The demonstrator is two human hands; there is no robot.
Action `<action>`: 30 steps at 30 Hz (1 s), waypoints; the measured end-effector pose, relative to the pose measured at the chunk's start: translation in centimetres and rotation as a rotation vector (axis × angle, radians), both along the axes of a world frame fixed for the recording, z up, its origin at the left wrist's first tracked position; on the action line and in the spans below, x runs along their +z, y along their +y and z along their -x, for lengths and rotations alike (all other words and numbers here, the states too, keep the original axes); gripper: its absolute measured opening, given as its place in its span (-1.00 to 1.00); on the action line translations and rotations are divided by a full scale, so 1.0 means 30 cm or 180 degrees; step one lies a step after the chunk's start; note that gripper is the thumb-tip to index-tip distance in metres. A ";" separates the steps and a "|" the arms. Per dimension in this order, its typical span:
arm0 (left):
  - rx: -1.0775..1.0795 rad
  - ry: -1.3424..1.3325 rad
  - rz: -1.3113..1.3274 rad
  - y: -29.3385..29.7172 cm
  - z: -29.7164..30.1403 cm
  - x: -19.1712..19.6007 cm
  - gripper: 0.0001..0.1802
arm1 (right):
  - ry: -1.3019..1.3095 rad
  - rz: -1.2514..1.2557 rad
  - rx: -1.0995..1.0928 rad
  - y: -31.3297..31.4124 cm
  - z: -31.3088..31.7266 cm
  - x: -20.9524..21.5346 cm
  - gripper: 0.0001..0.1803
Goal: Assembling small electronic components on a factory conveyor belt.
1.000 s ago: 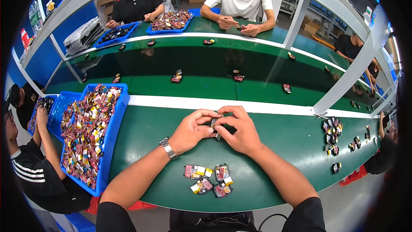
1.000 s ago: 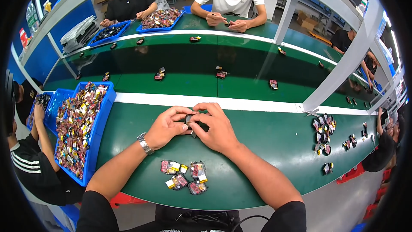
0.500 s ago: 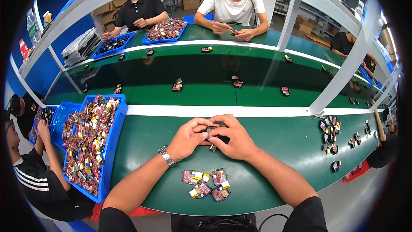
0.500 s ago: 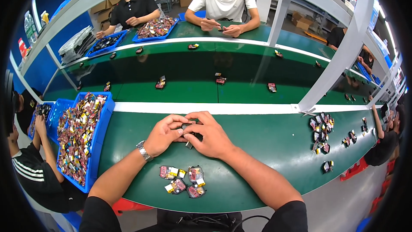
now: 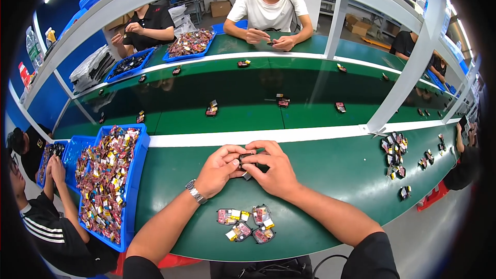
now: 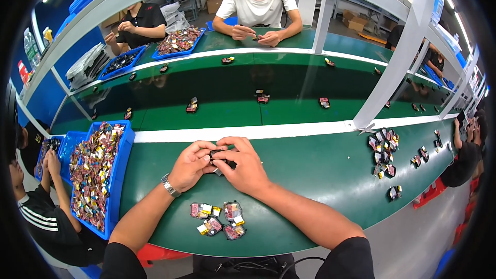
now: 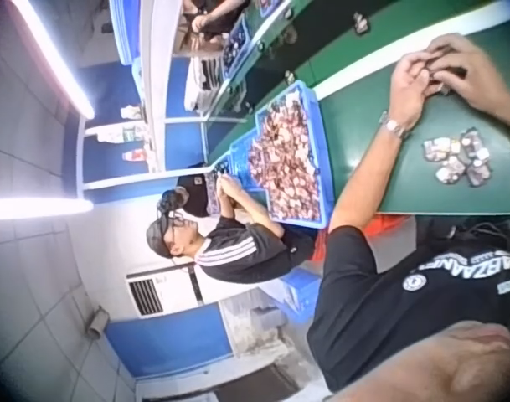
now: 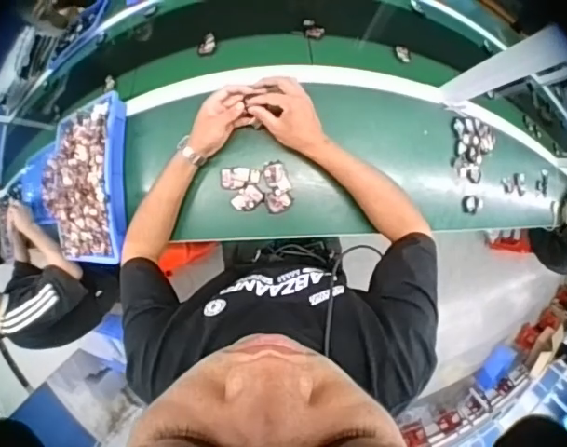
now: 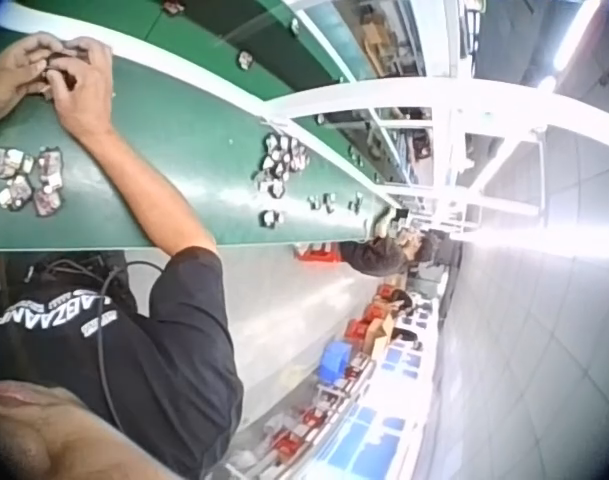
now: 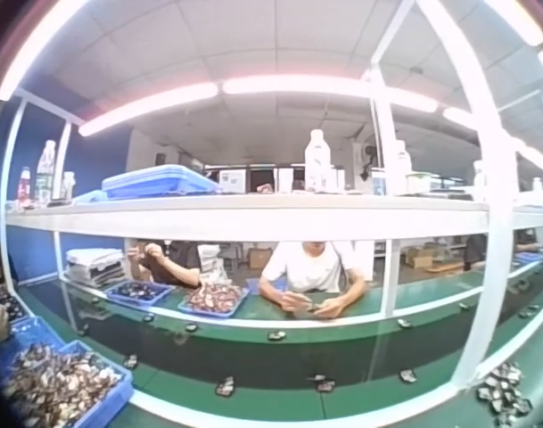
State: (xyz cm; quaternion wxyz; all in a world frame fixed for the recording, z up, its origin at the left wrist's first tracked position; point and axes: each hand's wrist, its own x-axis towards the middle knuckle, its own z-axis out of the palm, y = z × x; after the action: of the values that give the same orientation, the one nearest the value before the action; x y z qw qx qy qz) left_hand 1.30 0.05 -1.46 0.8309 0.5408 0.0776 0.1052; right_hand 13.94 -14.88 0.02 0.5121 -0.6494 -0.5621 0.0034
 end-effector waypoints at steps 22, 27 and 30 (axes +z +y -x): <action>-0.0091 -0.0252 0.0015 0.013 0.006 -0.016 -0.70 | -0.0221 -0.0107 0.0005 -0.010 0.016 0.021 -0.81; -0.0197 -0.0212 0.0176 0.011 0.006 -0.009 -0.70 | -0.0184 -0.0253 -0.0056 -0.011 0.015 0.015 -0.80; -0.0275 -0.0274 0.0317 0.013 0.003 -0.016 -0.70 | -0.0193 -0.0283 -0.0076 -0.009 0.010 0.009 -0.81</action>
State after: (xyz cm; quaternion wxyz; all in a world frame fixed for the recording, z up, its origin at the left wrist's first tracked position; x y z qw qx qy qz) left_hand 1.20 0.44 -1.93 0.8631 0.4966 0.0235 0.0885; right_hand 13.63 -15.13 0.29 0.5232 -0.6326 -0.5691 -0.0474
